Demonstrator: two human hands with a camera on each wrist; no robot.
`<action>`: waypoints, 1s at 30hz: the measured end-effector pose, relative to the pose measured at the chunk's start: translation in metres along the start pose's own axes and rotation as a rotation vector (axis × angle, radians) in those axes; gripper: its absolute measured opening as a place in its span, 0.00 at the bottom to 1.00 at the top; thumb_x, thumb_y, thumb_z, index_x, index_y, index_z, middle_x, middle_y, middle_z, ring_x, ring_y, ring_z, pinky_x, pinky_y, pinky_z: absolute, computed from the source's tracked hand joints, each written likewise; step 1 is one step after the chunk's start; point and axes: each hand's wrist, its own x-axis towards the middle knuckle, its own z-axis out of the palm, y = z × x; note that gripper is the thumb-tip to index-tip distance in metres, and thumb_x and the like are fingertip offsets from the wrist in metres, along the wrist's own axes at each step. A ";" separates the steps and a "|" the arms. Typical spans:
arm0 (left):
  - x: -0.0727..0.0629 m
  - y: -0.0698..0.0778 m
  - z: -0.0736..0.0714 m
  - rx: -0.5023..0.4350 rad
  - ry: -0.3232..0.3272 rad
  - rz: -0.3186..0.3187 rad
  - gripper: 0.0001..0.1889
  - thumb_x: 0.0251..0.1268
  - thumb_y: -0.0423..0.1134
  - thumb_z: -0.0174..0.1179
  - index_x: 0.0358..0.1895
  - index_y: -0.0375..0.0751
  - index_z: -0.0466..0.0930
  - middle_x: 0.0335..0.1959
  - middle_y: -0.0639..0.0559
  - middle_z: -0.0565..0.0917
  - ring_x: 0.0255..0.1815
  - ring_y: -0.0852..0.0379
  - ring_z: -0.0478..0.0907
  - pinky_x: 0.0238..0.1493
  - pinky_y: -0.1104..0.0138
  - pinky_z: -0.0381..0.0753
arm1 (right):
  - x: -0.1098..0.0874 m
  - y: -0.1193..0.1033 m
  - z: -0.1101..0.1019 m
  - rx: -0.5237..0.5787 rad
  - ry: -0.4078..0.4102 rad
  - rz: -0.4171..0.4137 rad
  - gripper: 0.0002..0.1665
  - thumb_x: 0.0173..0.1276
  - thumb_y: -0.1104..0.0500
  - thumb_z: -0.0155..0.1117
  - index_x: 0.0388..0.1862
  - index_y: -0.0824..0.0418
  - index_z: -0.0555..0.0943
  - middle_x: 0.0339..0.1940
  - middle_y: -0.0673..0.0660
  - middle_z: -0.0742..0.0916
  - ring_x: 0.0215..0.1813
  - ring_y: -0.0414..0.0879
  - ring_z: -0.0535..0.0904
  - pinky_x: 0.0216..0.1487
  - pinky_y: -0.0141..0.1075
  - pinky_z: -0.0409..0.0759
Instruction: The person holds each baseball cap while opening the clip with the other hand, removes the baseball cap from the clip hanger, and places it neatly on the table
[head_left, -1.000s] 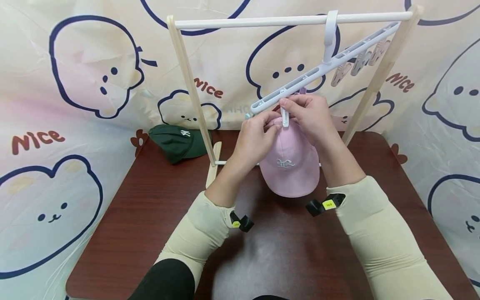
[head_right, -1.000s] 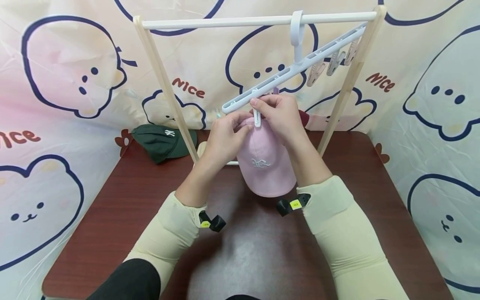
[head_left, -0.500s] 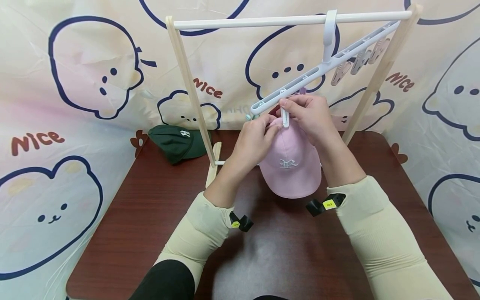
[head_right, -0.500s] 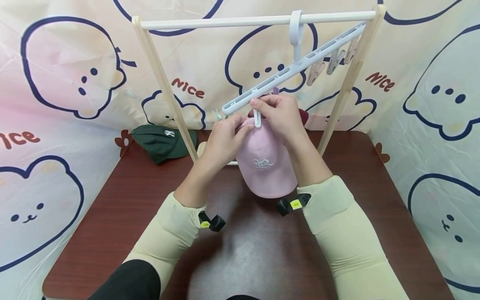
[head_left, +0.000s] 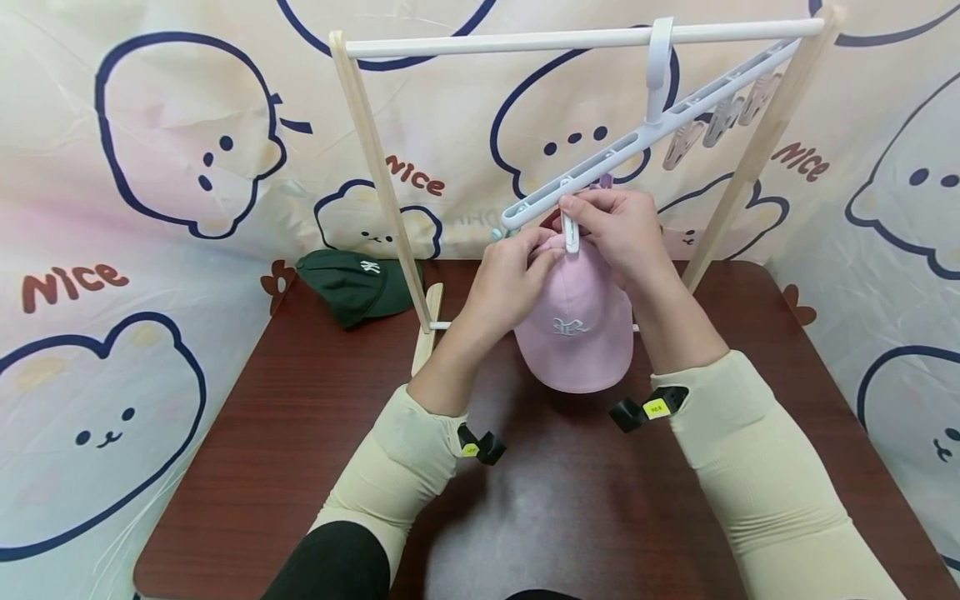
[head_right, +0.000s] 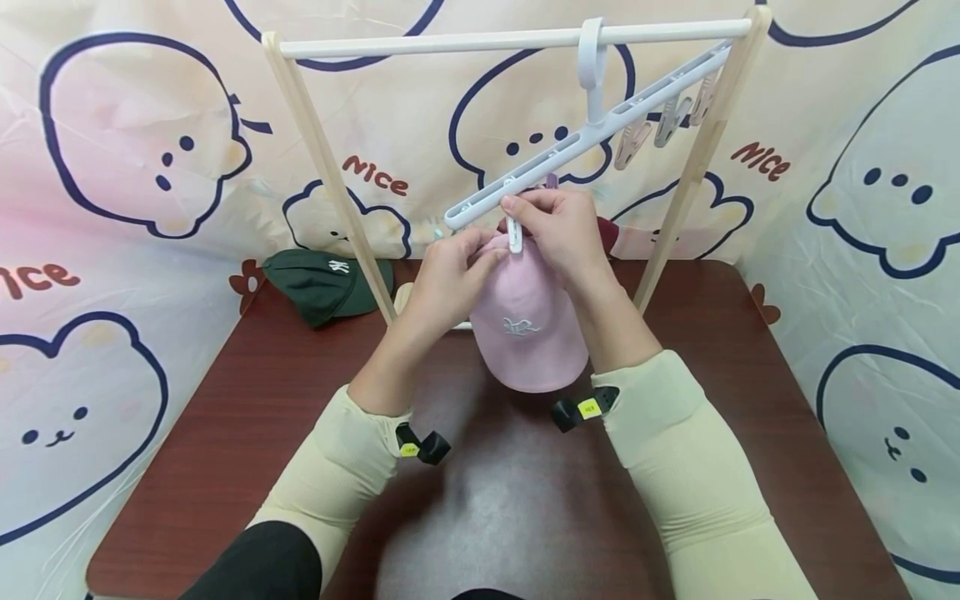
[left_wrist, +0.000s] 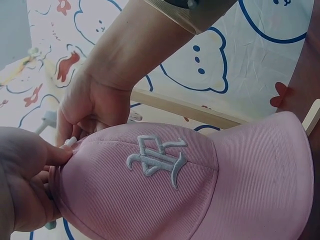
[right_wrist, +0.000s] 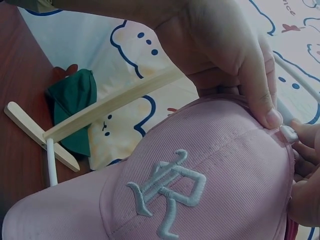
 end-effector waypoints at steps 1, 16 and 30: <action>0.000 0.000 0.000 -0.004 0.001 0.002 0.13 0.70 0.43 0.61 0.51 0.42 0.84 0.46 0.51 0.87 0.43 0.60 0.78 0.47 0.67 0.77 | 0.000 0.000 0.000 0.012 0.001 0.003 0.13 0.63 0.61 0.72 0.43 0.69 0.88 0.30 0.53 0.90 0.38 0.43 0.86 0.40 0.29 0.84; -0.004 -0.004 0.002 -0.039 -0.006 -0.015 0.13 0.69 0.40 0.62 0.52 0.42 0.85 0.46 0.52 0.88 0.45 0.61 0.80 0.49 0.69 0.78 | -0.002 0.001 0.000 0.033 0.011 0.030 0.14 0.62 0.59 0.73 0.43 0.67 0.88 0.32 0.54 0.90 0.38 0.44 0.87 0.42 0.31 0.84; -0.021 -0.023 0.001 -0.094 -0.072 0.011 0.13 0.67 0.42 0.64 0.50 0.42 0.86 0.44 0.53 0.88 0.44 0.63 0.82 0.49 0.70 0.80 | -0.003 0.001 -0.001 0.004 0.003 0.013 0.15 0.63 0.57 0.72 0.44 0.66 0.88 0.31 0.56 0.88 0.34 0.46 0.87 0.38 0.33 0.85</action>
